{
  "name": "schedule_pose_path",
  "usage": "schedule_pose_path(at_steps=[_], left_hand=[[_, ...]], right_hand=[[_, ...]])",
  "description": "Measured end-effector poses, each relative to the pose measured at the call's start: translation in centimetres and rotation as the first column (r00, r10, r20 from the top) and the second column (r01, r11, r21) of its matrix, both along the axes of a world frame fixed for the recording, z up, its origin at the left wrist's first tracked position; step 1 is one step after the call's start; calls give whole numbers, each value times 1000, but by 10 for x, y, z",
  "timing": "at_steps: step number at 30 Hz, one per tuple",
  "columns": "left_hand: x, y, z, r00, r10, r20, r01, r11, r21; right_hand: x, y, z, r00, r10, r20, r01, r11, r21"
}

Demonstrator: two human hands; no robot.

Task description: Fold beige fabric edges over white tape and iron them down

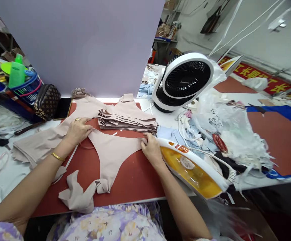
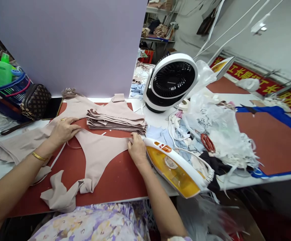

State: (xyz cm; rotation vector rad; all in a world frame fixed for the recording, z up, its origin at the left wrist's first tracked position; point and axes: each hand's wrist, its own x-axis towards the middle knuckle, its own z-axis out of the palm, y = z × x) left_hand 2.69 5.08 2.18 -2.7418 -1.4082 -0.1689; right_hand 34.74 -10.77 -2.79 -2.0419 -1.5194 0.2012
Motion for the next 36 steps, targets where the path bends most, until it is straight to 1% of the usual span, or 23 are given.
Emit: schedule_pose_path(at_steps=[2, 4, 6, 8, 9, 11, 12, 13, 14, 15, 16, 17, 18, 19, 21, 24, 26, 28, 30, 31, 32, 34, 36], left_hand=[[4, -5, 5, 1000, -28, -6, 28, 996, 79], [10, -15, 11, 997, -74, -20, 75, 995, 71], [19, -35, 12, 991, -129, -25, 130, 991, 33], [28, -62, 7, 987, -159, -6, 159, 987, 9], [32, -76, 2, 985, -171, 6, 171, 985, -24], [38, -102, -10, 965, -253, 69, 261, 949, -174], [40, -112, -15, 945, -294, 141, 322, 906, -273], [41, -117, -19, 926, -302, 227, 367, 859, -357], [41, -119, -22, 909, -271, 316, 389, 825, -409], [42, -116, -24, 896, -206, 392, 378, 817, -434], [43, -110, -23, 887, -118, 447, 327, 844, -425], [45, -101, -22, 879, -17, 477, 231, 890, -393], [48, -90, -20, 874, 81, 478, 112, 926, -361], [52, -79, -17, 874, 161, 459, 5, 941, -339], [65, -56, -13, 894, 270, 357, -137, 924, -356], [88, -37, -13, 908, 306, 287, -180, 902, -393], [101, -33, -17, 917, 301, 261, -176, 894, -413], [109, -33, -21, 924, 297, 240, -175, 888, -426], [112, -32, -24, 929, 287, 232, -168, 888, -427], [112, -31, -24, 932, 278, 234, -160, 891, -424], [111, -31, -25, 933, 267, 240, -149, 896, -419], [109, -30, -25, 933, 244, 265, -122, 906, -405], [104, -31, -24, 928, 222, 299, -95, 917, -388]], right_hand=[[-3, 1, 2, 999, 26, 32, -26, 1000, 2], [-11, -2, 4, 995, 71, 68, -71, 997, -1], [-25, -8, 7, 983, 149, 103, -149, 989, -13], [-44, -18, 8, 955, 265, 132, -261, 964, -43], [-54, -24, 7, 933, 331, 140, -325, 943, -64], [-70, -36, 6, 876, 462, 137, -450, 886, -108], [-75, -42, 6, 847, 516, 126, -502, 855, -125], [-78, -47, 5, 823, 557, 112, -543, 829, -137], [-78, -52, 5, 804, 587, 96, -573, 807, -144], [-78, -55, 5, 791, 607, 80, -593, 792, -146], [-76, -57, 4, 783, 619, 64, -607, 782, -144], [-75, -58, 4, 778, 626, 50, -616, 776, -139], [-73, -58, 3, 774, 632, 38, -623, 771, -131], [-73, -58, 3, 771, 637, 28, -629, 767, -122], [-76, -60, 3, 769, 639, 18, -634, 767, -98], [-80, -63, 11, 779, 627, 14, -626, 779, -49], [-76, -62, 23, 806, 591, 12, -591, 806, -2], [-61, -52, 37, 876, 482, 13, -482, 875, 55], [-35, -35, 50, 963, 270, 12, -270, 956, 113], [-19, -24, 55, 990, 140, 9, -140, 981, 133], [-4, -13, 58, 1000, 15, 7, -16, 989, 145], [24, 10, 59, 983, -185, 9, 182, 974, 135], [41, 30, 54, 950, -311, 19, 309, 947, 87]])
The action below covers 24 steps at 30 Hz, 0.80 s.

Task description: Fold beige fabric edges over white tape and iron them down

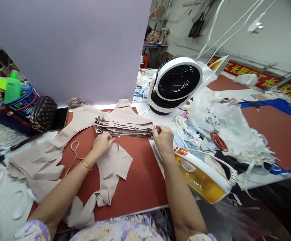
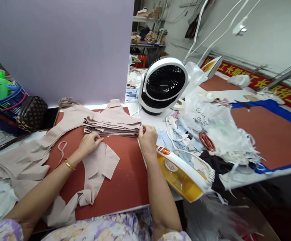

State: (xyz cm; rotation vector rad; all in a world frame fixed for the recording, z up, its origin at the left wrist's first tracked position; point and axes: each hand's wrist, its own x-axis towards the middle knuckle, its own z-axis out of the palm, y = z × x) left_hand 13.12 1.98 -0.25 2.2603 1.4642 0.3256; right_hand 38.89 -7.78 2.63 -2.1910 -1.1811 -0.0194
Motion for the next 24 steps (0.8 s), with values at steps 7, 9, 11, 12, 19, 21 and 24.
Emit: schedule_pose_path(at_steps=[7, 9, 11, 12, 19, 21, 24], left_hand=[[-16, -6, -3, 981, -36, 192, 20, 996, 84], [-18, -8, -5, 971, -42, 236, 20, 995, 95], [-20, -9, -5, 966, -42, 255, 17, 995, 99], [-21, -10, -5, 965, -41, 260, 16, 995, 100], [-30, -14, 0, 945, -33, 326, 1, 995, 98], [-34, -16, 5, 936, -20, 352, -13, 996, 89], [-44, -22, 14, 929, 23, 368, -56, 995, 78]], right_hand=[[6, 35, -9, 984, -178, -6, 173, 964, -203], [5, 40, -6, 979, -202, -3, 195, 950, -244], [5, 44, -3, 975, -221, 6, 213, 936, -279], [5, 46, -2, 974, -227, 12, 221, 930, -294], [4, 52, -1, 971, -233, 56, 237, 903, -358], [4, 53, -1, 971, -231, 68, 240, 902, -360], [3, 54, -2, 971, -224, 83, 239, 906, -350]])
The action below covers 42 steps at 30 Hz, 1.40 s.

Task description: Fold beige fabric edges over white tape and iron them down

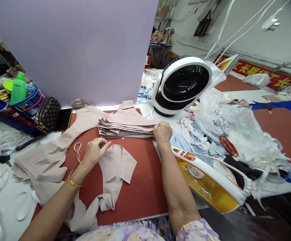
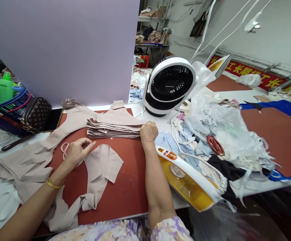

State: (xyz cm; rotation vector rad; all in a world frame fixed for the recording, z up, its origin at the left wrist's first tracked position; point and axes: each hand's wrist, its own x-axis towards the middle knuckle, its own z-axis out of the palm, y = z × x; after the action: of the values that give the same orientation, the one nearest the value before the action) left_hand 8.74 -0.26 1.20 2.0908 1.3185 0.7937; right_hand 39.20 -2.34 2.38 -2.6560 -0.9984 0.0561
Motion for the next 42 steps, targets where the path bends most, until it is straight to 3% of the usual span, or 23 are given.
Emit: schedule_pose_path(at_steps=[4, 8, 14, 17, 22, 25, 28, 32, 35, 38, 42], left_hand=[[-19, -8, 10, 996, 85, -14, -85, 996, -33], [-42, -8, 14, 982, 178, 69, -167, 975, -144], [-63, -8, 39, 933, 251, 259, -180, 946, -270], [-60, -14, 43, 950, 203, 236, -131, 949, -288], [-36, -38, 29, 998, -54, 44, 67, 927, -370], [-25, -50, 23, 983, -138, -119, 83, 919, -384], [-22, -56, 21, 940, -122, -319, 33, 963, -269], [-25, -63, 14, 901, -149, -408, 43, 965, -259], [-23, -72, 10, 916, -172, -363, 71, 959, -276], [-11, -77, 11, 944, -241, -225, 151, 922, -356], [12, -72, 11, 938, -303, -167, 224, 900, -373]], right_hand=[[-1, -1, 0, 1000, 13, -11, -13, 1000, 8], [-1, -13, 4, 998, 52, -27, -51, 998, 33], [-24, -70, 5, 966, 254, 56, -260, 944, 202], [-44, -108, -4, 903, 410, 127, -429, 854, 294], [-62, -166, -24, 785, 591, 184, -613, 699, 369], [-68, -184, -32, 705, 691, 161, -694, 625, 358], [-81, -188, -38, 617, 778, 124, -763, 551, 338], [-105, -179, -41, 520, 847, 108, -825, 466, 321], [-120, -169, -43, 449, 885, 125, -872, 404, 276], [-125, -165, -44, 394, 913, 107, -900, 359, 247], [-113, -171, -38, 437, 888, 141, -865, 371, 338]])
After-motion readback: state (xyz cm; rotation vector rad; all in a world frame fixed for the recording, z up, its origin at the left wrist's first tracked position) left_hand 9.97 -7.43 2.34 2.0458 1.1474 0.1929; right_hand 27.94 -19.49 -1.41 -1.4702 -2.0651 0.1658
